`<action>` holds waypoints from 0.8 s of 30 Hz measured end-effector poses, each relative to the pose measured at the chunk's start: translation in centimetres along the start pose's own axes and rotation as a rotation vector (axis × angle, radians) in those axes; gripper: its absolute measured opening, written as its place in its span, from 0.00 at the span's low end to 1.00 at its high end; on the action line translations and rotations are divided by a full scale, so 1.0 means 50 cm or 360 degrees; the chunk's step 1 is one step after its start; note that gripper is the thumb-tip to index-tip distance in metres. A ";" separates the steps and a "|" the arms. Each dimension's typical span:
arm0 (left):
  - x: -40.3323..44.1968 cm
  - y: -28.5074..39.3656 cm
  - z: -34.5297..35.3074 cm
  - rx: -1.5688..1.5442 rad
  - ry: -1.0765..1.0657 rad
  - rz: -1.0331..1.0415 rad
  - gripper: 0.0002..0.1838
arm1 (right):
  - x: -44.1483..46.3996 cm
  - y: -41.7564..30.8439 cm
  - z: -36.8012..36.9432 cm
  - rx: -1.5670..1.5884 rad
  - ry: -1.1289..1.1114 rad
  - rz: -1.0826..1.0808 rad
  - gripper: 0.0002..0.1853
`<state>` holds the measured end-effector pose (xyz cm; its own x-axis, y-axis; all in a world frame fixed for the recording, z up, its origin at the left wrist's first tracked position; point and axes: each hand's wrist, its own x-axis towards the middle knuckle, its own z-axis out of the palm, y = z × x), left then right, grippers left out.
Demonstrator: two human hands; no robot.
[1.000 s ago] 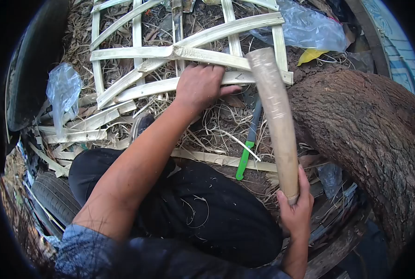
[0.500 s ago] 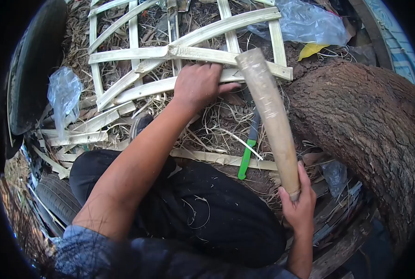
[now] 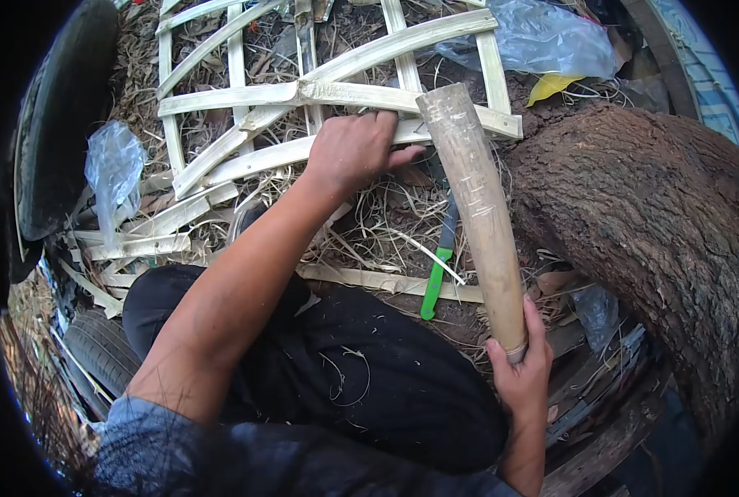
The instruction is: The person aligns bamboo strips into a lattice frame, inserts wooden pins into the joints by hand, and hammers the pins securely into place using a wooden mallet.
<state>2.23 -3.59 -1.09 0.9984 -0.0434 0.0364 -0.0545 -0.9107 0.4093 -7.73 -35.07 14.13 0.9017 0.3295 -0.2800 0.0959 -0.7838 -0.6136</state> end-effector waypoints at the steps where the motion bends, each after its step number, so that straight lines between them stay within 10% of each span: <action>1: -0.001 -0.002 0.003 0.0000 0.0008 -0.0006 0.32 | -0.005 0.001 0.005 0.0022 -0.0013 0.0031 0.38; 24: -0.005 -0.021 0.016 -0.0125 -0.0038 0.0089 0.31 | 0.003 -0.013 -0.002 0.0050 0.0102 0.0042 0.35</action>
<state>2.03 -2.96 -2.26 0.9938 -0.1040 0.0395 -0.1102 -0.8717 0.4776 -7.64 -34.55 14.56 0.9289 0.2741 -0.2491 0.0596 -0.7745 -0.6297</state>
